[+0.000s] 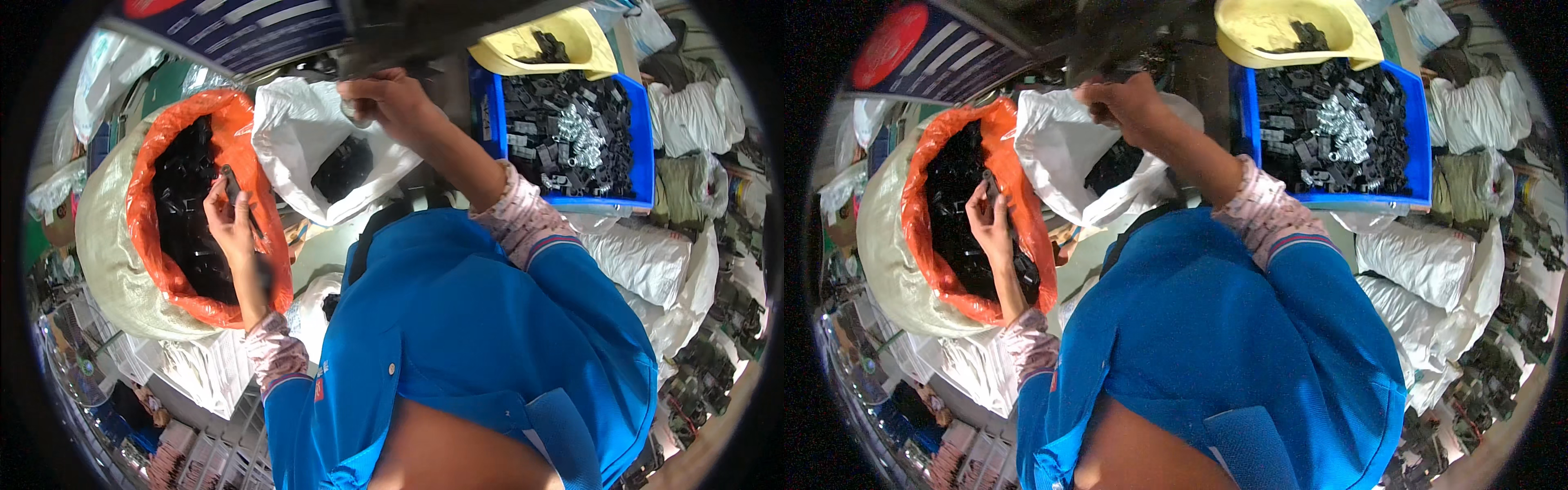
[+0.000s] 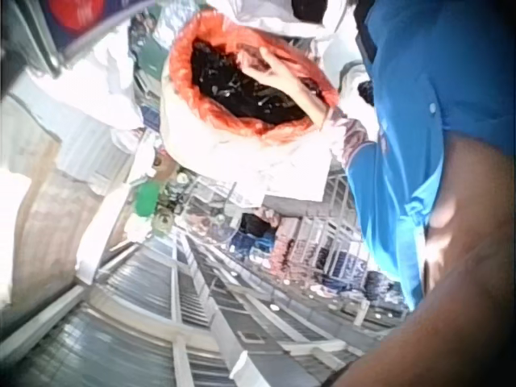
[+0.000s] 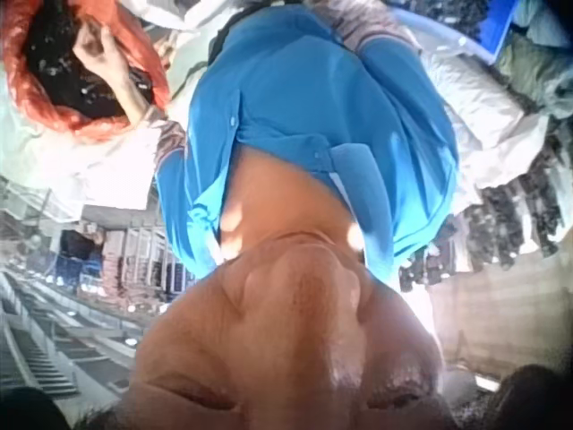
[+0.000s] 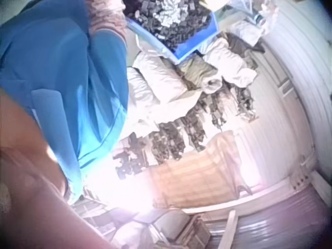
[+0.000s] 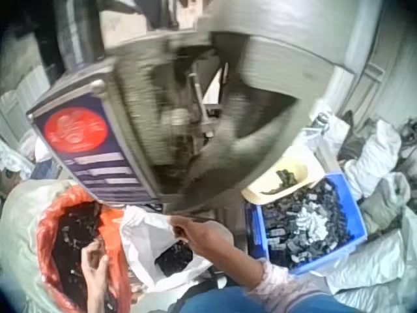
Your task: The person picks up black plastic components from a large bag and a blue bin, then assembles them by hand. The person repeatedly picks up parts, joins them together, and places the assembled units into a yellow bin.
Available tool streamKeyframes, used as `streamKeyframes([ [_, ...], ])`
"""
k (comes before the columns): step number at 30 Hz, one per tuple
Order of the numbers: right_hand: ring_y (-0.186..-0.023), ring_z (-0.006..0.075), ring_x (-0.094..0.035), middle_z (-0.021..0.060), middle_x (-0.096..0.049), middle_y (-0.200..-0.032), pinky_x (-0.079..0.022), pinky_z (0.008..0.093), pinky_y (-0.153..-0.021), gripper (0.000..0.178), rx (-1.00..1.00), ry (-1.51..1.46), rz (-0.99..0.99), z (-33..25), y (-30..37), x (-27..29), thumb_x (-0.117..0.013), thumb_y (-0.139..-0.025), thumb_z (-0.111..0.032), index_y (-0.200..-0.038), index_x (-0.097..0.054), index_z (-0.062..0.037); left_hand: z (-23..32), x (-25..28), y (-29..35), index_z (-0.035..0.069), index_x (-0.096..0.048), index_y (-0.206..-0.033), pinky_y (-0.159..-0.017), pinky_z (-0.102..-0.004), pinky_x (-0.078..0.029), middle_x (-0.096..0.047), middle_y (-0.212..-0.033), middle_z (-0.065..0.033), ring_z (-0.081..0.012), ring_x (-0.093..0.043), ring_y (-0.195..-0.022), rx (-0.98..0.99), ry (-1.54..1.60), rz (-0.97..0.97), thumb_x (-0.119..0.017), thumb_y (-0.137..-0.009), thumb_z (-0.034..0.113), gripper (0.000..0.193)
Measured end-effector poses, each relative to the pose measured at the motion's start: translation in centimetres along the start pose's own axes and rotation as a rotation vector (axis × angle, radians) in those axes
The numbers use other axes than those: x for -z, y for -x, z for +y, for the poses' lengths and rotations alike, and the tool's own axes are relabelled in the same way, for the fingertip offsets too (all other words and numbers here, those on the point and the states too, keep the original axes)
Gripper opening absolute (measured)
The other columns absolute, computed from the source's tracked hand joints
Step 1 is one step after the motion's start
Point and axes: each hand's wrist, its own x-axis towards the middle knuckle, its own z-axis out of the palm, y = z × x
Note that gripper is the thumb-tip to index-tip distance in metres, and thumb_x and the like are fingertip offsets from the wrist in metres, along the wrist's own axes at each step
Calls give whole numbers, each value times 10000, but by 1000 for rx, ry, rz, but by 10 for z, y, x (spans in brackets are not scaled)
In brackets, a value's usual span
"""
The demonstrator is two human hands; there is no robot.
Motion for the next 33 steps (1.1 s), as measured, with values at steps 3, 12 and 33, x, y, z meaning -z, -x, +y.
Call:
streamKeyframes([
  [3, -583, 130, -555, 54, -634, -690, -447, 296, -555, 106, 0, -125, 135, 4, 2, -17, -724, -827, -97, -805, -674, -7, 55, -47, 17, 33, -275, -1478, -852, -349, -551, -382, -1470, -143, -256, -619, -1081, -2, 63, -6, -647, -894, -24, 695],
  [12, -695, 302, -644, 134, -655, -799, -496, 379, -606, 130, 769, 945, 234, 24, 49, 20, -706, -833, -163, -916, -725, -64, 62, -149, 49, 74, -518, -1242, -843, -424, -551, -608, -1209, -206, -276, -649, -976, 698, 976, -394, -560, -941, 13, 311],
  [33, -753, 284, -615, 113, -629, -807, -503, 366, -677, 149, 618, 1385, 1019, -54, 281, 182, -714, -805, -50, -954, -715, -62, 177, -407, 62, -40, -672, -1072, -823, -380, -537, -693, -1000, -227, -367, -677, -936, -254, -216, -786, -793, -747, 248, 451],
])
